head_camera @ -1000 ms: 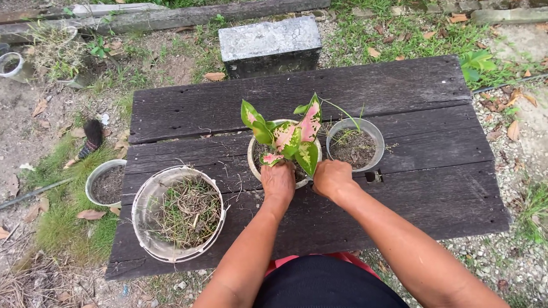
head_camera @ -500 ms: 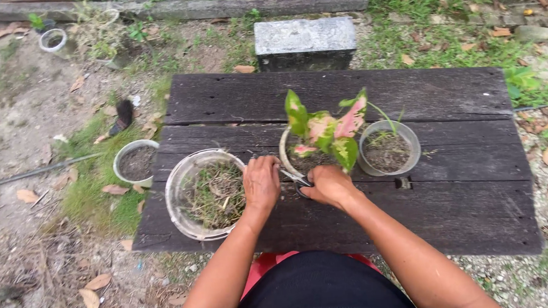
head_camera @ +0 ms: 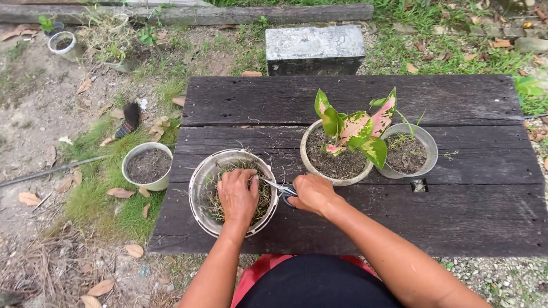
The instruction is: The recorder uses scissors to prune dead leaves and remove weeds from several potted plants on a wooden table.
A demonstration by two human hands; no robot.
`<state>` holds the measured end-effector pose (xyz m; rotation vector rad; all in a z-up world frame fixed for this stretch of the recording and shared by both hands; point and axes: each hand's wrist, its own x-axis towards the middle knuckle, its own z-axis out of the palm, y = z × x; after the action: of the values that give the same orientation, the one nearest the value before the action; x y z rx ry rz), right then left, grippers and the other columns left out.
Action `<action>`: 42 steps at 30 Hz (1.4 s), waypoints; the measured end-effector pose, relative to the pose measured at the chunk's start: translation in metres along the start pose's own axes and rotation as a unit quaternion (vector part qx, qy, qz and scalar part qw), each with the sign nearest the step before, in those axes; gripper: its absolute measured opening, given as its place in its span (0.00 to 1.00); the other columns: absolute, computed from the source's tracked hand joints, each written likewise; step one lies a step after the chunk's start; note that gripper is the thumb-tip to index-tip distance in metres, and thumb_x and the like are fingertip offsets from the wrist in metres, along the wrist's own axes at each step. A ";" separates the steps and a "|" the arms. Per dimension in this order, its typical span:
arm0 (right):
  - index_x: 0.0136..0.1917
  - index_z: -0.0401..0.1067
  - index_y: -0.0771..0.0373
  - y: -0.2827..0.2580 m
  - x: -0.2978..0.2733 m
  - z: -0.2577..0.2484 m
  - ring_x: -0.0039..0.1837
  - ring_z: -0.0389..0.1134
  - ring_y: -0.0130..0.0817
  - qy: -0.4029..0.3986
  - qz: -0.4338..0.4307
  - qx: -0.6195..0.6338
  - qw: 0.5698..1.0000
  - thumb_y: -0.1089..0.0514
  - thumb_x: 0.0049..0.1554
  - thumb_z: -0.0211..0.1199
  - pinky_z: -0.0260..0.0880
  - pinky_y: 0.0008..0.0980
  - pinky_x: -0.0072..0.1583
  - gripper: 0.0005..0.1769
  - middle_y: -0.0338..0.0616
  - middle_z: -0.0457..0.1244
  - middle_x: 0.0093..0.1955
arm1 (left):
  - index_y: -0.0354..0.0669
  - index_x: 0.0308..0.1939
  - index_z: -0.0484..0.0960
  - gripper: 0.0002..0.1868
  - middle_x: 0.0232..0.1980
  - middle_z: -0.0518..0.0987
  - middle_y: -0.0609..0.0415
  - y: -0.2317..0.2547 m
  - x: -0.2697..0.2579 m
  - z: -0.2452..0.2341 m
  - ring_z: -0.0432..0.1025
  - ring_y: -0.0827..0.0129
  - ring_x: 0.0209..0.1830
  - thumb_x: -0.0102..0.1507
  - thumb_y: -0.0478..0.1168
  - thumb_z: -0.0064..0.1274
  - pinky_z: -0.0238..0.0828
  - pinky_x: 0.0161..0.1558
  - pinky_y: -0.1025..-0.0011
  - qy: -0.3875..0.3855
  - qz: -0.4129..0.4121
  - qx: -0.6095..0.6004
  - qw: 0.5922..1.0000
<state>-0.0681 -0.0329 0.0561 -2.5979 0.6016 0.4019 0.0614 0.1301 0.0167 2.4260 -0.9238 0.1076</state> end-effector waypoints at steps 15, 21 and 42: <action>0.51 0.78 0.60 0.111 -0.054 -0.027 0.58 0.72 0.51 0.026 0.201 0.017 0.979 0.40 0.49 0.71 0.71 0.48 0.59 0.25 0.54 0.70 0.52 | 0.47 0.37 0.89 0.09 0.44 0.75 0.51 0.101 0.047 0.074 0.66 0.56 0.52 0.58 0.45 0.62 0.61 0.52 0.58 -0.059 0.177 -0.025 0.982; 0.53 0.77 0.61 0.141 -0.049 -0.024 0.58 0.72 0.53 0.035 0.182 -0.052 0.981 0.36 0.55 0.66 0.72 0.49 0.59 0.28 0.55 0.70 0.53 | 0.45 0.36 0.89 0.11 0.48 0.75 0.47 0.118 0.059 0.090 0.65 0.53 0.54 0.54 0.46 0.62 0.61 0.50 0.57 -0.085 0.137 0.059 0.985; 0.54 0.79 0.57 0.184 0.009 -0.047 0.57 0.74 0.45 -0.065 0.163 -0.121 0.977 0.47 0.51 0.67 0.76 0.41 0.55 0.20 0.48 0.71 0.54 | 0.40 0.64 0.76 0.27 0.46 0.82 0.46 0.182 0.005 0.123 0.74 0.54 0.50 0.61 0.43 0.54 0.65 0.52 0.56 -0.130 0.073 0.069 0.986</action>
<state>-0.1389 -0.2075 0.0283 -2.6724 0.9921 0.7871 -0.0648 -0.0482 -0.0038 2.5385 -1.2480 -0.0978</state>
